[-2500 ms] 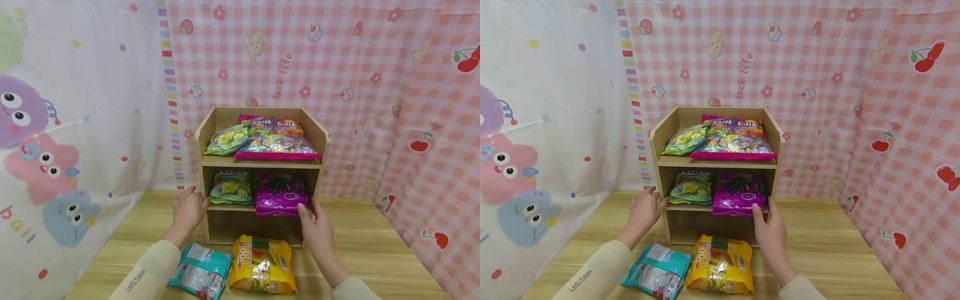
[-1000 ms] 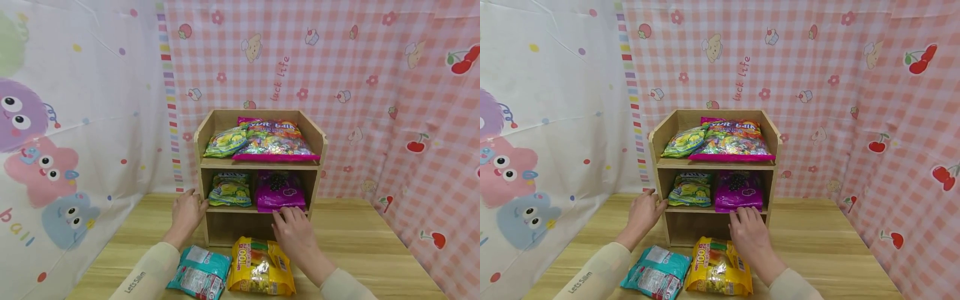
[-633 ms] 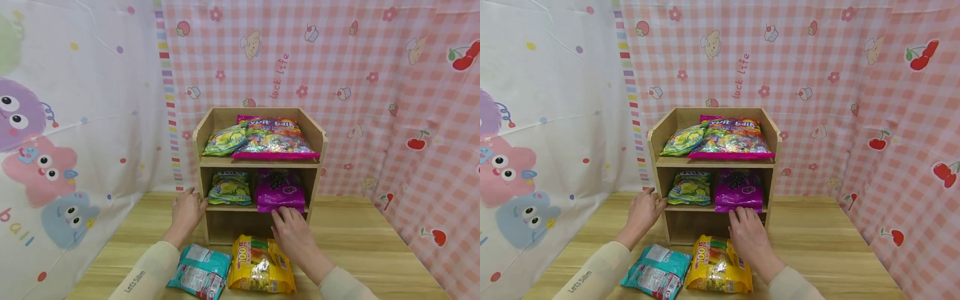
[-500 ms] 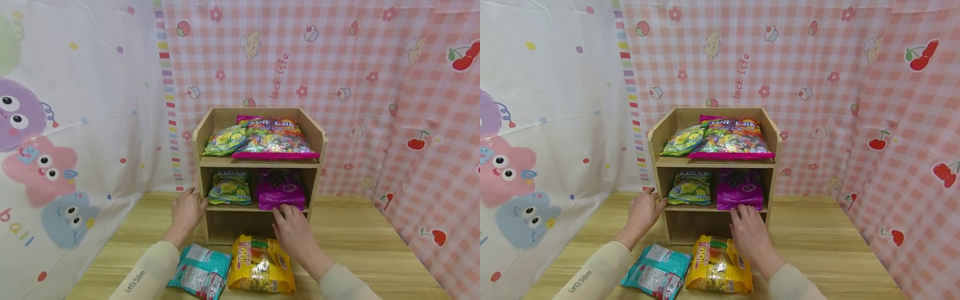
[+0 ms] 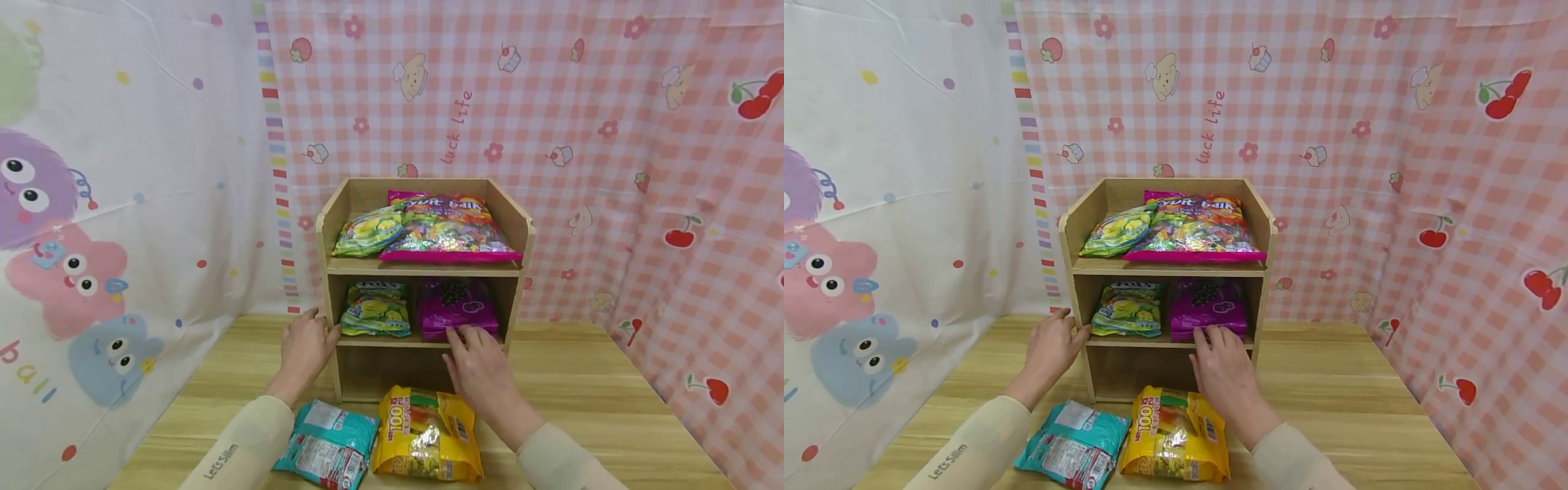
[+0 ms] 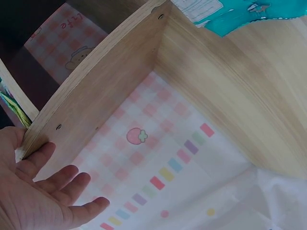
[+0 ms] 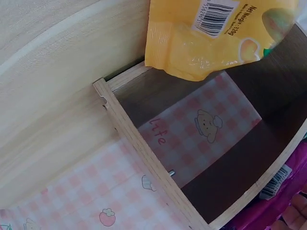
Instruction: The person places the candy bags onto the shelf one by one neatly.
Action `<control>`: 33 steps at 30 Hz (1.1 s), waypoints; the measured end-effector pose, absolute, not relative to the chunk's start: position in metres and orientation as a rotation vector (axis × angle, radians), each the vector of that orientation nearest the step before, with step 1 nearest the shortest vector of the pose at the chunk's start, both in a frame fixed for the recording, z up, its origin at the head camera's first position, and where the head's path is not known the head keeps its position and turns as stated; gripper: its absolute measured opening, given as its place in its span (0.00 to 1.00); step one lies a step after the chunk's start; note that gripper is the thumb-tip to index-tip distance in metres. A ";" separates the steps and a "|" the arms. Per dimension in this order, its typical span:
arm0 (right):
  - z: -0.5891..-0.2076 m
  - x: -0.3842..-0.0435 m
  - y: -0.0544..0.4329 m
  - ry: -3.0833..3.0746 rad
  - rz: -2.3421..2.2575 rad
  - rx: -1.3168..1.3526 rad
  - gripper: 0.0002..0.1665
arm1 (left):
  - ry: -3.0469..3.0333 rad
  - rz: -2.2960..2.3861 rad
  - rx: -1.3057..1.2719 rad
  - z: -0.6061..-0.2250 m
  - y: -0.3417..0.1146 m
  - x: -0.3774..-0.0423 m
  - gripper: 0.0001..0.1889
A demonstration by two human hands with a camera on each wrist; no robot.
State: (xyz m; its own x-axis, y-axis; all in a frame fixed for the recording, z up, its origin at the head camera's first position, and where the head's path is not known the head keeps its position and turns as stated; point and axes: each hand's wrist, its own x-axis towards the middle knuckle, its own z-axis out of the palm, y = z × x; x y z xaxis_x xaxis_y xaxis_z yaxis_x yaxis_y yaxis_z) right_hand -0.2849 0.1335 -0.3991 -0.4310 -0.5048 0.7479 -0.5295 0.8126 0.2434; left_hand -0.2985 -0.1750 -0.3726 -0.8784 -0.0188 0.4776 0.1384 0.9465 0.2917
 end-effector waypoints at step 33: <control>-0.403 -0.277 0.128 -2.339 -0.105 0.581 0.32 | -2.595 -0.431 -0.110 -0.372 -0.176 -0.297 0.17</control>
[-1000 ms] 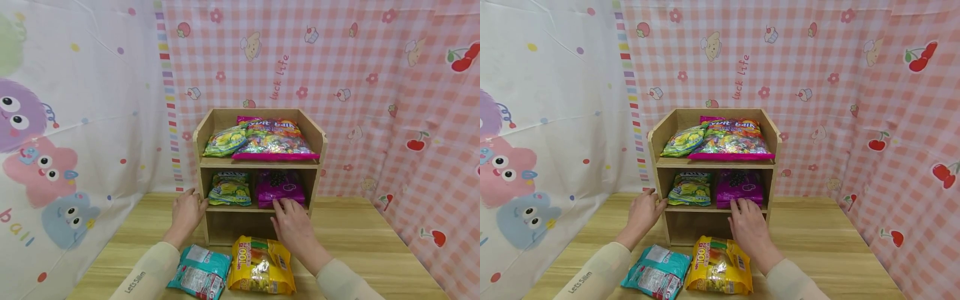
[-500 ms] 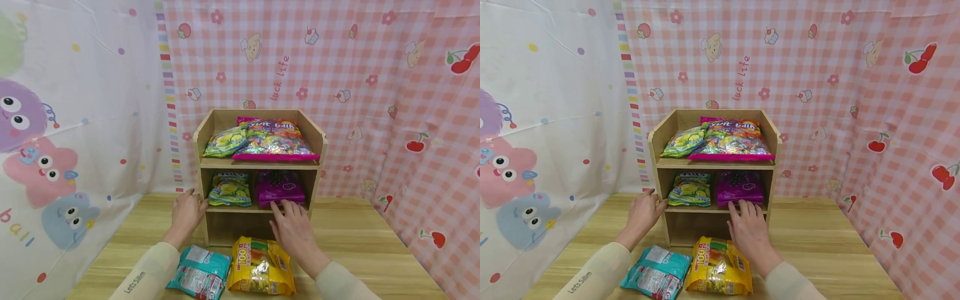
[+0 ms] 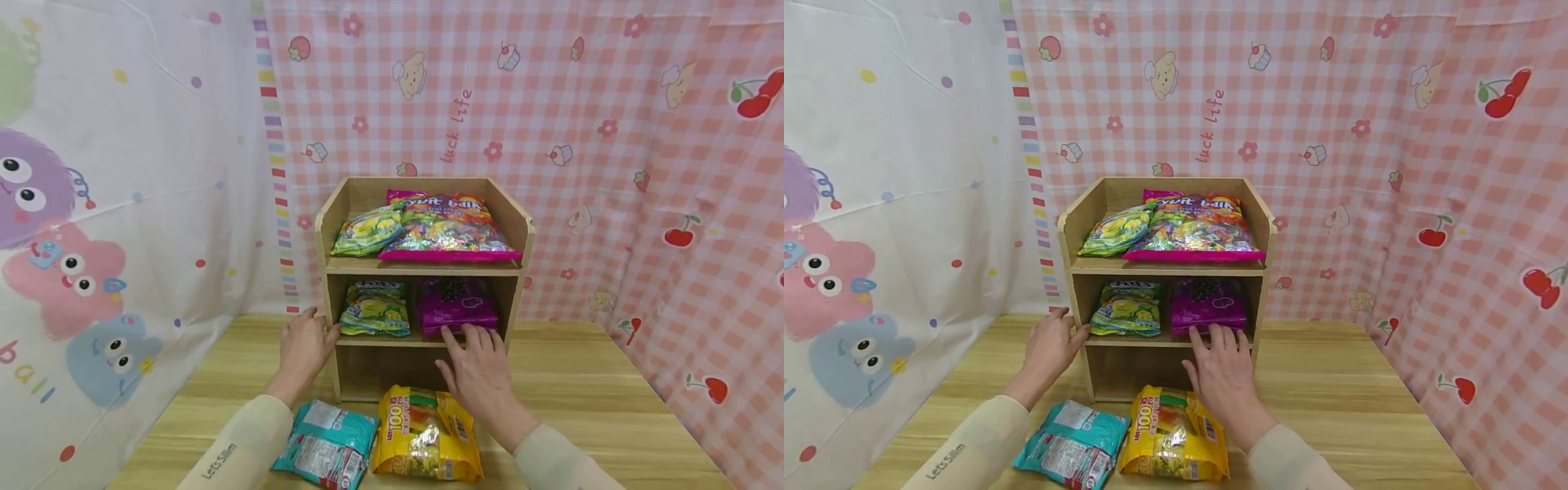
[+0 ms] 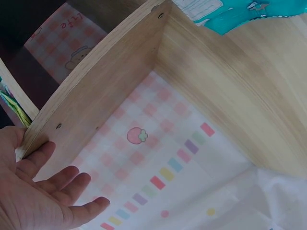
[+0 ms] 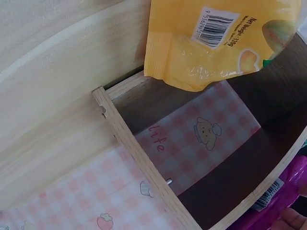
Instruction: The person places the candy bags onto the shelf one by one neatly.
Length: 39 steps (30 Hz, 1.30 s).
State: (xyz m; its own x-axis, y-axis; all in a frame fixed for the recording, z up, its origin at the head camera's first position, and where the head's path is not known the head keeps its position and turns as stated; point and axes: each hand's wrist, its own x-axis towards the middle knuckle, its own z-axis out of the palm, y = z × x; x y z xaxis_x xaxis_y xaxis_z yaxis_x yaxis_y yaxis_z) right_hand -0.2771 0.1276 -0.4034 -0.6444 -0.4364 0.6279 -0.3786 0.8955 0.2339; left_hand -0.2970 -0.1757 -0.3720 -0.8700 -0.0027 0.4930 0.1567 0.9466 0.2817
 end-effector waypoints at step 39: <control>-0.396 -0.289 0.123 -2.421 -0.097 0.602 0.39 | -2.612 -0.424 -0.083 -0.372 -0.174 -0.298 0.17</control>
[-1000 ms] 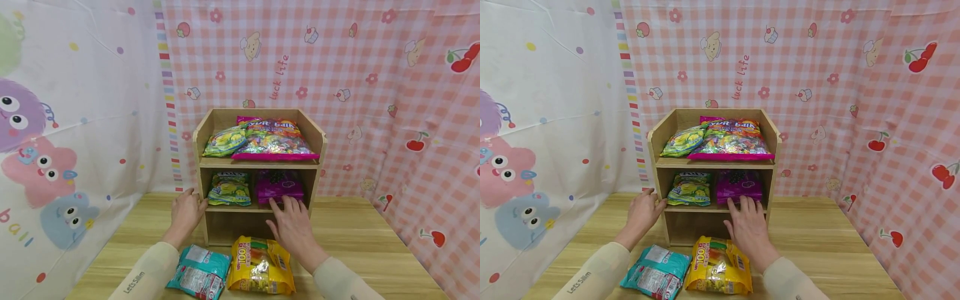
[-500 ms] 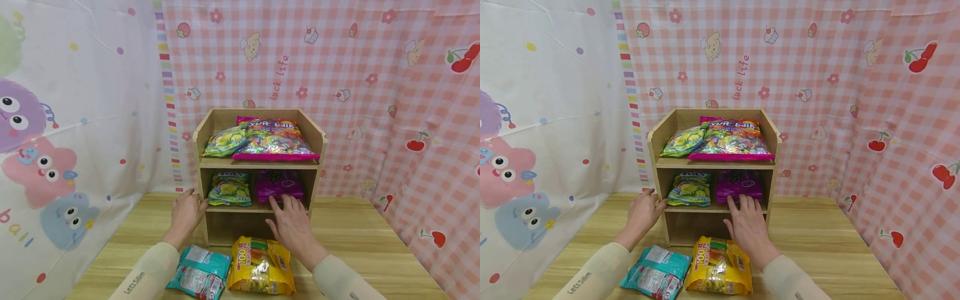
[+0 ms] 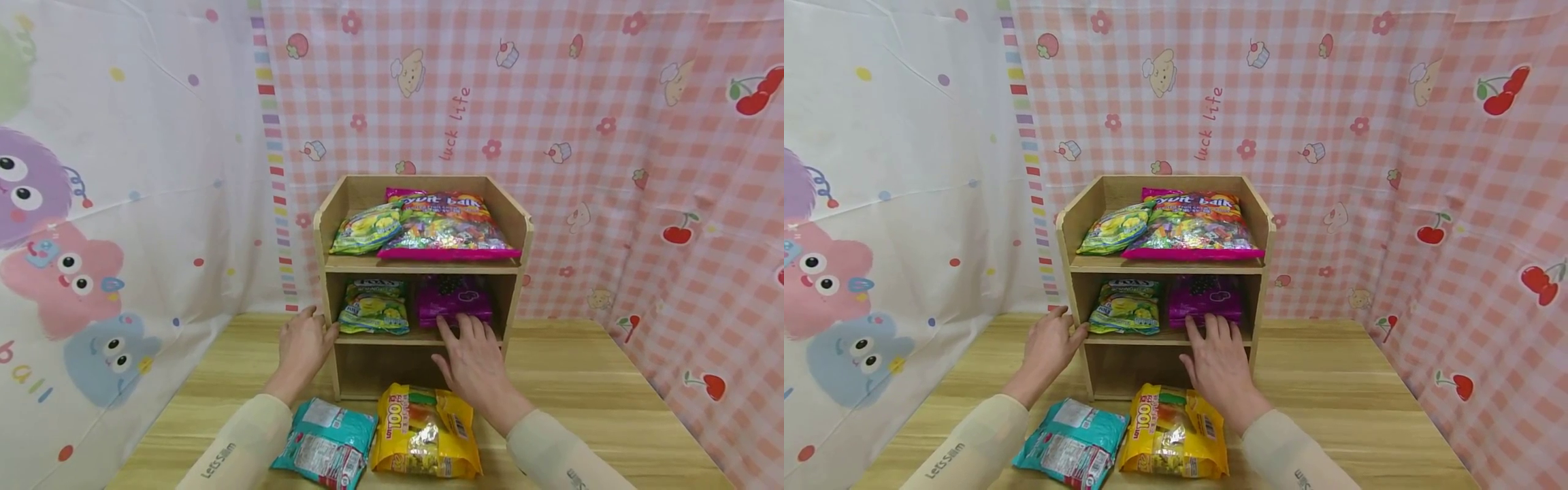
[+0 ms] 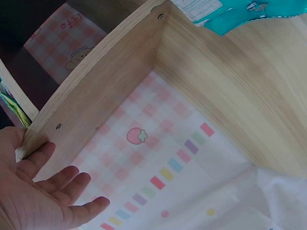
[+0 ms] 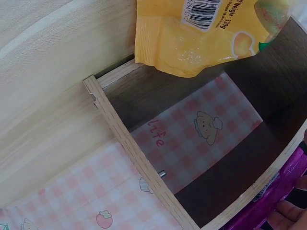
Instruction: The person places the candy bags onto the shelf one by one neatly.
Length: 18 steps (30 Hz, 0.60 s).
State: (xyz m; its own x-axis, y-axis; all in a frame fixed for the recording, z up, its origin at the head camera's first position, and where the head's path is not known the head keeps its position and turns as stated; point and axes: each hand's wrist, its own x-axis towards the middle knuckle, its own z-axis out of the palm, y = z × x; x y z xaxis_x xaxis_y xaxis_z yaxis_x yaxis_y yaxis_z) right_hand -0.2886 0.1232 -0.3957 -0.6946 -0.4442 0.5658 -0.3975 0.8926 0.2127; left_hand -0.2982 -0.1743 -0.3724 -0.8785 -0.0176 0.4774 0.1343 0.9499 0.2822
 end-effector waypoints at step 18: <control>-0.397 -0.284 0.127 -2.415 -0.059 0.632 0.36 | -2.610 -0.440 -0.108 -0.372 -0.175 -0.296 0.16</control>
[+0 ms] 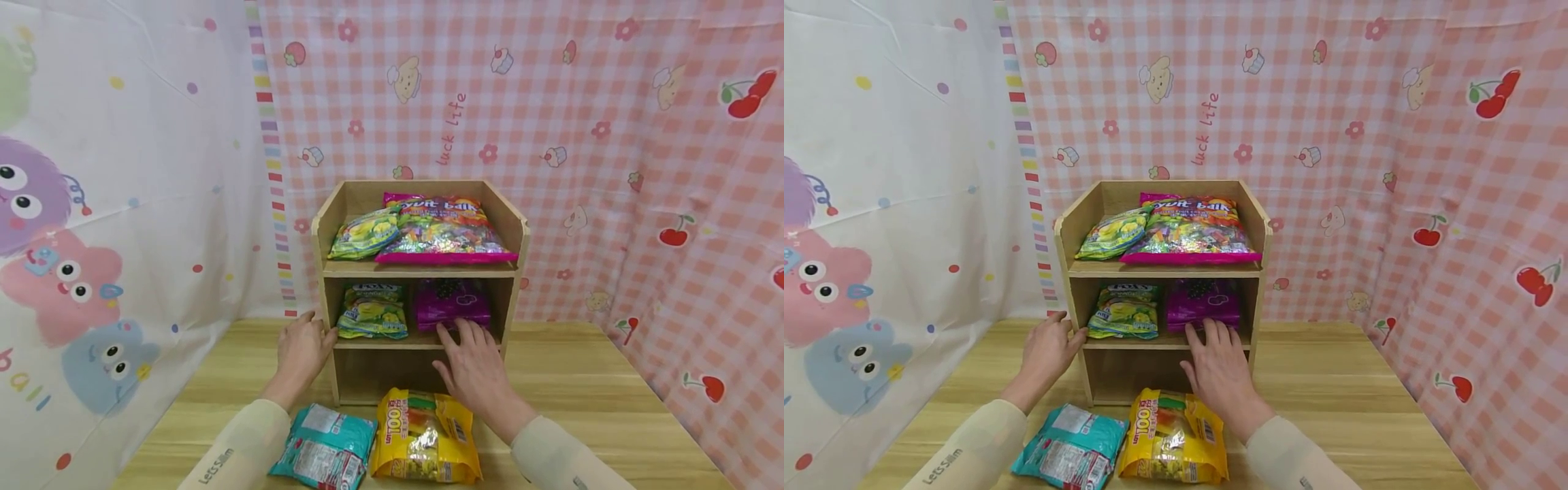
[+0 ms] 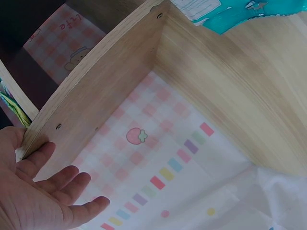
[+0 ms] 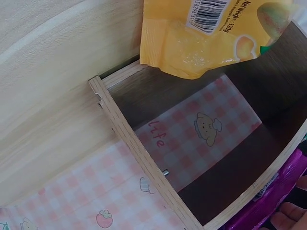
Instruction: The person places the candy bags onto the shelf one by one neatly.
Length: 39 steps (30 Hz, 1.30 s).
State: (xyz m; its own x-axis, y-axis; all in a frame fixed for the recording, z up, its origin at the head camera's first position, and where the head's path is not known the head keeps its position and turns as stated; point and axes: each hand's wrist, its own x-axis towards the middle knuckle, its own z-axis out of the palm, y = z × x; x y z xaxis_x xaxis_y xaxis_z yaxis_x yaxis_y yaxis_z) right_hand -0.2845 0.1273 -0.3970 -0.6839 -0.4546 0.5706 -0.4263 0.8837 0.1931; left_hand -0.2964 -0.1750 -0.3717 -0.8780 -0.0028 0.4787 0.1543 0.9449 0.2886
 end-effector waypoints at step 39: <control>-0.468 -0.221 0.115 -2.882 -0.142 1.294 0.51 | -2.590 -0.434 -0.108 -0.375 -0.176 -0.298 0.17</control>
